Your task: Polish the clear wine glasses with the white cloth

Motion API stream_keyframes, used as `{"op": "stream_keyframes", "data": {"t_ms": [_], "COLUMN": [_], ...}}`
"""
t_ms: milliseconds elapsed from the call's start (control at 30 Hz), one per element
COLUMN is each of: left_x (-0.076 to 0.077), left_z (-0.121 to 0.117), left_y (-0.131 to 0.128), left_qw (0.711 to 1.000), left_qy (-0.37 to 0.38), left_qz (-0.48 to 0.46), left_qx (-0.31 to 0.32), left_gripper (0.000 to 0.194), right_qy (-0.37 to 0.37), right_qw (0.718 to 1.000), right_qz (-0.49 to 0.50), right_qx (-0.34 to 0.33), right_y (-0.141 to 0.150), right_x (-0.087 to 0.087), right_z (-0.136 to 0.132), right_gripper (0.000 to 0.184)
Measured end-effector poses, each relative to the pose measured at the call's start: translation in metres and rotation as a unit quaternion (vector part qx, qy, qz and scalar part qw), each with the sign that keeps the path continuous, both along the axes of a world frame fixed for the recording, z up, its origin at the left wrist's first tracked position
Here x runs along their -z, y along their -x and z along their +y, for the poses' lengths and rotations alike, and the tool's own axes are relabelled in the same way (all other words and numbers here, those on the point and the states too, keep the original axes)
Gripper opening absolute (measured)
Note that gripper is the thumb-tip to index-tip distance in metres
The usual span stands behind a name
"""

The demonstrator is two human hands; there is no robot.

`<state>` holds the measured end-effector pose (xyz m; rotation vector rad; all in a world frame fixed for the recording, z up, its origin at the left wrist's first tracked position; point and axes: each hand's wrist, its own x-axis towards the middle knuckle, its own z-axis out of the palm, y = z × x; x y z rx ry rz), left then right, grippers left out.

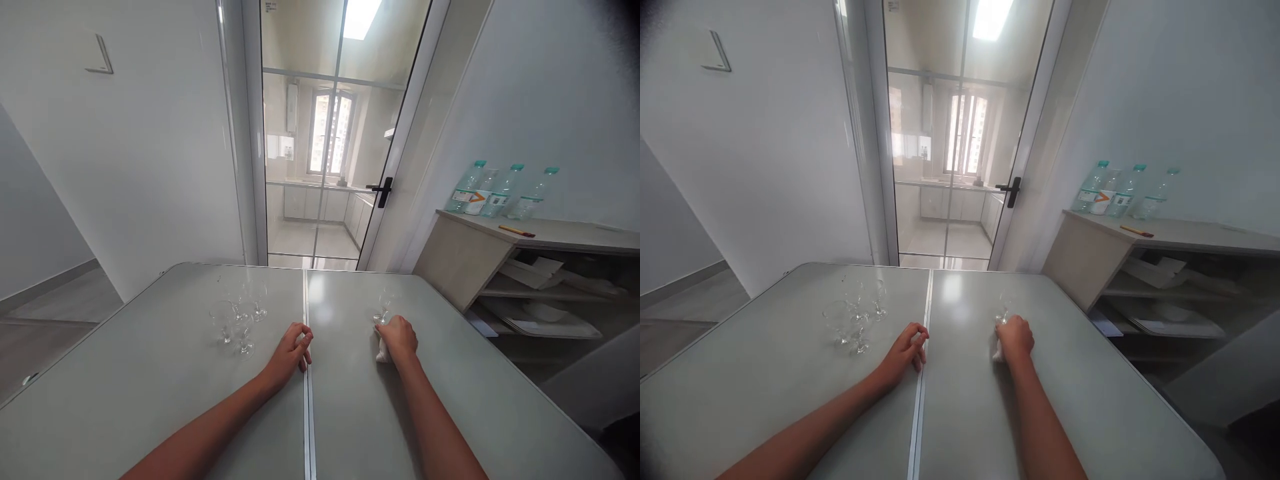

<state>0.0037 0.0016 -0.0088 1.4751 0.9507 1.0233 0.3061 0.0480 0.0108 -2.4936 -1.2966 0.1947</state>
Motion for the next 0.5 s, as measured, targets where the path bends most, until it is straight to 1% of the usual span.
{"op": "stream_keyframes", "data": {"t_ms": [167,233,267,300,333,367,400,433,467,500], "left_x": [0.001,0.002,0.004,0.005,0.007,0.008,0.01,0.011,0.011,0.011], "left_z": [0.001,0.002,0.003,0.004,0.004,0.005,0.005,0.006,0.006,0.007], "left_y": [0.0,0.0,0.0,0.001,0.001,0.001,0.002,0.002,0.002,0.001], "left_qw": [1.0,1.0,1.0,1.0,1.0,1.0,1.0,1.0,0.999,0.998], "left_qy": [0.003,0.004,0.004,0.005,0.006,0.004,-0.002,-0.013,-0.027,-0.04], "left_qz": [-0.005,-0.008,-0.01,-0.01,-0.009,-0.007,-0.005,-0.006,-0.007,-0.008], "left_qx": [-0.011,-0.013,-0.013,-0.013,-0.012,-0.013,-0.014,-0.02,-0.03,-0.045], "left_gripper": [0.037,0.037,0.037,0.038,0.037,0.037,0.035,0.033,0.031,0.027], "right_qy": [0.067,0.105,0.114,0.105,0.065,-0.004,-0.1,-0.18,-0.221,-0.235], "right_qw": [0.997,0.991,0.986,0.981,0.976,0.969,0.953,0.92,0.884,0.851], "right_qz": [-0.014,-0.015,-0.017,-0.02,-0.026,-0.026,-0.022,-0.014,-0.007,-0.007], "right_qx": [-0.033,-0.08,-0.119,-0.162,-0.205,-0.244,-0.287,-0.347,-0.411,-0.469], "right_y": [-0.001,0.012,0.023,0.036,0.053,0.07,0.089,0.107,0.123,0.138], "right_x": [-0.022,-0.036,-0.043,-0.052,-0.06,-0.068,-0.075,-0.081,-0.086,-0.09], "right_z": [-0.021,-0.032,-0.038,-0.044,-0.05,-0.056,-0.061,-0.066,-0.07,-0.072], "right_gripper": [0.019,0.015,0.014,0.015,0.019,0.023,0.025,0.025,0.03,0.038]}}
